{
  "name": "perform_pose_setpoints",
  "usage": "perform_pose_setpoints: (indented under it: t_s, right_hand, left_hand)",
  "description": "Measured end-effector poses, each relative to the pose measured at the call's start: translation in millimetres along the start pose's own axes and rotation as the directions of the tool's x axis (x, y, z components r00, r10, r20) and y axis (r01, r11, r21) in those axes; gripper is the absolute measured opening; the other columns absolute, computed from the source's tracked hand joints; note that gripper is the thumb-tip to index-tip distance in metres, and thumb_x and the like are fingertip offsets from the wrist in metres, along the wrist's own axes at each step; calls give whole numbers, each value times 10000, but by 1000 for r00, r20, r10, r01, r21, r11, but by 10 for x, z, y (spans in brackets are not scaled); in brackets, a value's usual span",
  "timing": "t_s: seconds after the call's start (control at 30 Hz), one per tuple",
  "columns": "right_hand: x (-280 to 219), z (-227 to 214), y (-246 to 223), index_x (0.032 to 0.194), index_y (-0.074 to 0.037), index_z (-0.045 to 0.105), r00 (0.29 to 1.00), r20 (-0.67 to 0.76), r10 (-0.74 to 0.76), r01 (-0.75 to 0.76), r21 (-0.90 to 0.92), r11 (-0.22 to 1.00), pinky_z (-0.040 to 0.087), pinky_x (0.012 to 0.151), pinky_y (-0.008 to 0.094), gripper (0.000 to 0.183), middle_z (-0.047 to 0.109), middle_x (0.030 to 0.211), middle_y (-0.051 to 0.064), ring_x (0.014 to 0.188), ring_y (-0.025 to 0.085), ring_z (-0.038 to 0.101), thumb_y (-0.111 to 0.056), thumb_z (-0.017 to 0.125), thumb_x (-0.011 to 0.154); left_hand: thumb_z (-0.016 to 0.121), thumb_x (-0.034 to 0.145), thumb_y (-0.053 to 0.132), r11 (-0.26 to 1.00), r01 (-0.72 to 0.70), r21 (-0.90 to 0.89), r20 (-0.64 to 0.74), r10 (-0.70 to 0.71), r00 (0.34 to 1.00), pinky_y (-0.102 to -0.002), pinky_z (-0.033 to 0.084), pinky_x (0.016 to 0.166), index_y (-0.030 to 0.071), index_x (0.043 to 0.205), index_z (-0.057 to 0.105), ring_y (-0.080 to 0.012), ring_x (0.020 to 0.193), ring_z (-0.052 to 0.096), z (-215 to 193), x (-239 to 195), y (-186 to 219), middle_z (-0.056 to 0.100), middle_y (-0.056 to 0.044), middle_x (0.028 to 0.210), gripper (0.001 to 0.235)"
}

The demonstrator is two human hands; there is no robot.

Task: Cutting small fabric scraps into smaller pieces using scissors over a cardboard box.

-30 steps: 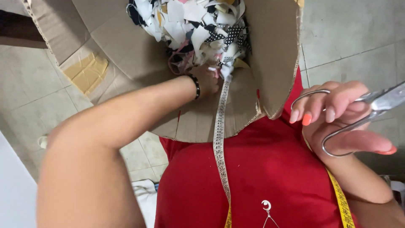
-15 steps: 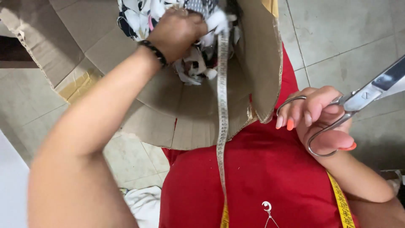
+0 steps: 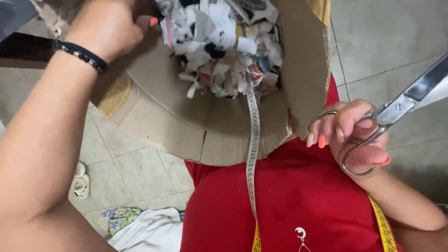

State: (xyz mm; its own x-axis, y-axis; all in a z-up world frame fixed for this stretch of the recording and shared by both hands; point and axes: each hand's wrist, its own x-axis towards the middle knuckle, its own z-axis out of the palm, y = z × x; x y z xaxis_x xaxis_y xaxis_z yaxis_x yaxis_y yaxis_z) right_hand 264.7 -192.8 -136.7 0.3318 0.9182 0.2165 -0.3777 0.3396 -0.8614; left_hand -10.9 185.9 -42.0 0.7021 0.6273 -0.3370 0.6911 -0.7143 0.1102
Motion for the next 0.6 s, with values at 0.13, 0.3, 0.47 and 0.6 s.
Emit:
perform_pose_setpoints:
  t_s: [0.13, 0.3, 0.47, 0.6]
  right_hand:
    - [-72, -24, 44, 914, -155, 421, 998, -56, 5, -5, -2, 1000, 621, 530, 326, 698, 419, 790, -71, 573, 85, 575, -820, 634, 914]
    - [-49, -11, 34, 925, -150, 428, 1000, -11, 1, -1, 7, 1000, 640, 558, 322, 680, 430, 803, -69, 595, 83, 592, -801, 624, 940]
    - [-13, 51, 25, 937, -138, 468, 998, 43, -48, 47, 14, 999, 653, 547, 303, 628, 438, 823, -65, 596, 87, 569, -744, 624, 982]
    - [-81, 30, -13, 922, -142, 477, 999, 38, 24, -24, 12, 1000, 648, 590, 312, 621, 446, 787, -64, 588, 84, 571, -733, 665, 954]
  left_hand:
    - [633, 898, 125, 965, -149, 216, -89, 171, 981, -604, 557, 534, 143, 1304, 728, -527, 778, 680, 47, -62, 369, 726, -265, 1023, 417]
    - [701, 898, 122, 910, -53, 412, 164, -16, 986, -535, 600, 643, 149, 1074, 721, -392, 878, 743, 563, 437, 674, 758, -142, 1027, 179]
    - [844, 769, 671, 943, -84, 322, 89, 58, 994, -549, 579, 589, 91, 1231, 588, -383, 882, 735, 1035, 752, 911, 722, -155, 1025, 784]
    - [699, 887, 323, 944, -126, 305, 349, 13, 937, -483, 602, 673, 31, 1248, 551, -329, 876, 709, 1436, 850, 983, 714, -159, 997, 487]
